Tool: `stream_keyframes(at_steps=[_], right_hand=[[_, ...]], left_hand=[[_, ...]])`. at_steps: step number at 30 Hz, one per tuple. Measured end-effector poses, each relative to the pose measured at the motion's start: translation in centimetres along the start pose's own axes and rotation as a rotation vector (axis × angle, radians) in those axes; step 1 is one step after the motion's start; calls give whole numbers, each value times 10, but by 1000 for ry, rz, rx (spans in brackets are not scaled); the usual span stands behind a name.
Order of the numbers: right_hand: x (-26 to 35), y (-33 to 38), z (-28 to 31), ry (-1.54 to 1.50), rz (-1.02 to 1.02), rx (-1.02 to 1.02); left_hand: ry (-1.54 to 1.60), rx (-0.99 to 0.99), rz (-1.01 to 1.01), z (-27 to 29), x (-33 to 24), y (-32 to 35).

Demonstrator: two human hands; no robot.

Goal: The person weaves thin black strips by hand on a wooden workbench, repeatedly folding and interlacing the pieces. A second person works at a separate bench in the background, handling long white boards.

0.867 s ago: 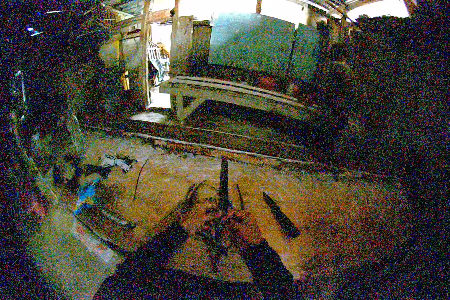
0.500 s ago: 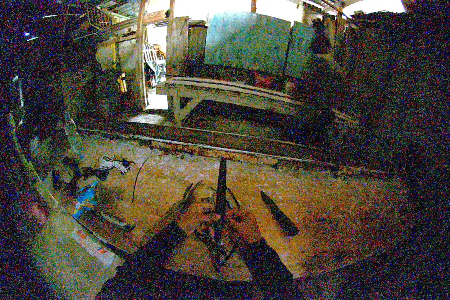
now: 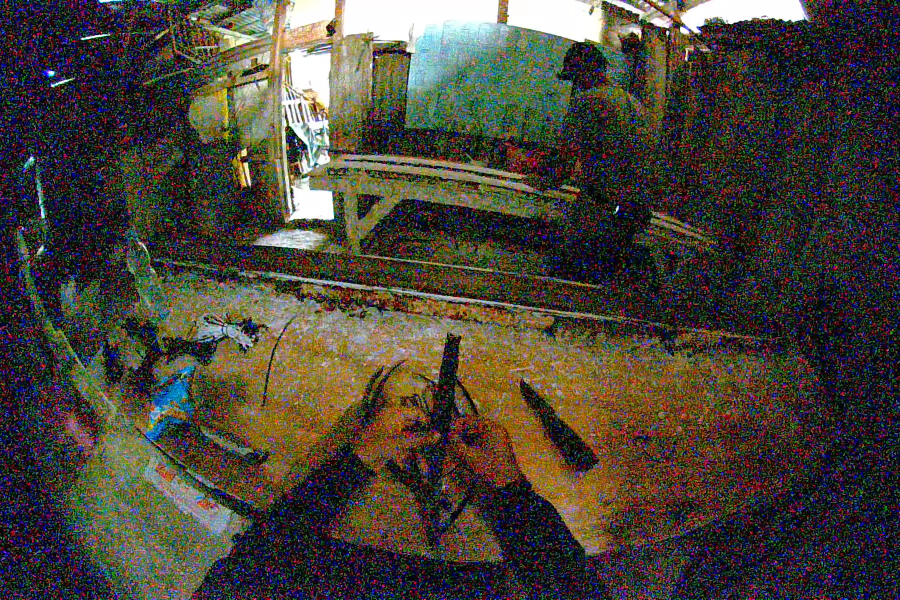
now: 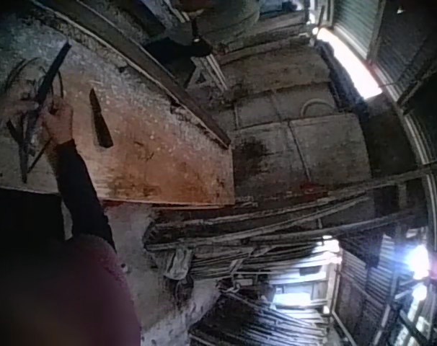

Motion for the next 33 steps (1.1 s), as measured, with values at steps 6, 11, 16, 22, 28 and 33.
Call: stream_keyframes(at_steps=[6, 11, 16, 22, 28, 33], right_hand=[[-7, 1, 1, -161, -55, 18], [-6, 1, 2, -138, -57, 65], [-10, 0, 1, -166, -28, 27], [-12, -1, 2, -144, -44, 19], [-5, 2, 1, -112, -118, -31], [4, 1, 3, 111, -7, -28]], left_hand=[[60, 60, 71, -2, 4, 1], [163, 128, -104, -4, 5, -3], [164, 113, 9, -2, 12, -3], [74, 21, -91, -2, 1, 1], [-62, -17, -137, -4, 0, 1], [-195, -12, -335, -10, -2, 0]])
Point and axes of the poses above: each hand's wrist, its own y-axis away from the middle knuckle, its own z-axis out of the back of the hand, x = y × z, the point moved 4 cm from there along -y, towards the middle knuckle, and after that the axes turned 10 degrees about y, right-handed, at the moved point
